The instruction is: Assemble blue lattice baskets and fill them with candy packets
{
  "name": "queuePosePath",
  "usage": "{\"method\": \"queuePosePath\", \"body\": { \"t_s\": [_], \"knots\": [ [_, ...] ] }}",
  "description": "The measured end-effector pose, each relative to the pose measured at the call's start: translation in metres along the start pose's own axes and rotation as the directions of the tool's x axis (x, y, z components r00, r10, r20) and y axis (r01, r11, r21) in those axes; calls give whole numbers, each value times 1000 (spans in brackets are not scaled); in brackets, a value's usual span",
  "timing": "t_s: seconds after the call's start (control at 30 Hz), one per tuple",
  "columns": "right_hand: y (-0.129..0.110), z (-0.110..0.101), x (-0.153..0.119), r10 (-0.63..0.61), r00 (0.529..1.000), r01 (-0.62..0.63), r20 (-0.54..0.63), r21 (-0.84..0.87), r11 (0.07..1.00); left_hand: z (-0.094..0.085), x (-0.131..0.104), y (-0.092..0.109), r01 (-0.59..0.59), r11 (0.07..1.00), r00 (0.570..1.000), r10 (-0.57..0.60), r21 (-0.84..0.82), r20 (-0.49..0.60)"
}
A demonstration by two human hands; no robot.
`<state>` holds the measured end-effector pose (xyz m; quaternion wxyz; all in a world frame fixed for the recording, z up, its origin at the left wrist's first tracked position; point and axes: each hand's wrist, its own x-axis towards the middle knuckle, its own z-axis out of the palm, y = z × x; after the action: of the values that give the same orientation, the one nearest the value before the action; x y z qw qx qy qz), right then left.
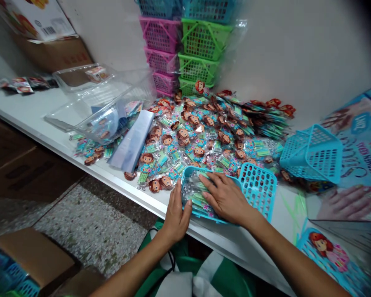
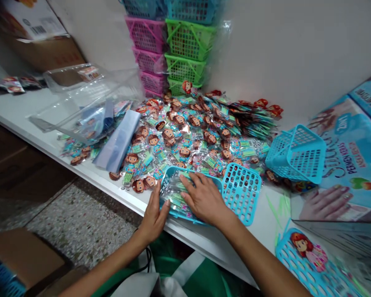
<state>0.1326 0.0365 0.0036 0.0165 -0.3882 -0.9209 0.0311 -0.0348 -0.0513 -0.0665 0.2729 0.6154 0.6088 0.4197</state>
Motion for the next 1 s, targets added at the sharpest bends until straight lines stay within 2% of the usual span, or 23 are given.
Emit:
{"method": "queuePosePath", "body": {
  "t_s": [0.13,0.37,0.43,0.5,0.53,0.57,0.6,0.63,0.7,0.77,0.87,1.0],
  "knots": [
    [-8,7,0,13,1000,-13,-13,-3,1000,1,1,0,-18,1000,999,18,-2,-32],
    [-10,8,0,62,998,-62,-11,35,997,1,-4,-1,-10,998,1000,11,66,-15],
    [-13,9,0,91,996,-90,-21,32,995,-2,0,2,-41,989,997,51,144,-60],
    [-15,8,1,116,992,-115,-40,33,993,-9,12,9,-136,963,983,160,233,-86],
    [-15,7,1,113,993,-111,-39,45,993,-12,21,13,-213,941,971,234,262,-53],
    [-13,6,1,99,995,-96,-31,69,993,-16,31,17,-321,912,946,321,256,46],
    [-10,5,-1,78,997,-75,-24,104,992,-19,42,22,-435,874,895,395,216,207],
    [-5,4,-3,54,998,-50,-19,148,988,-21,52,25,-504,845,839,429,179,334],
    [9,1,-11,8,1000,-3,-19,241,971,-22,67,30,-543,821,783,422,173,457],
    [25,0,-23,-16,1000,20,-17,290,957,-22,76,33,-544,810,777,387,219,496],
    [43,2,-38,-51,999,45,17,262,964,-21,79,38,-578,764,754,365,287,546],
    [49,9,-43,-67,997,58,45,180,982,-23,80,47,-649,660,713,354,378,605]
  ]
}}
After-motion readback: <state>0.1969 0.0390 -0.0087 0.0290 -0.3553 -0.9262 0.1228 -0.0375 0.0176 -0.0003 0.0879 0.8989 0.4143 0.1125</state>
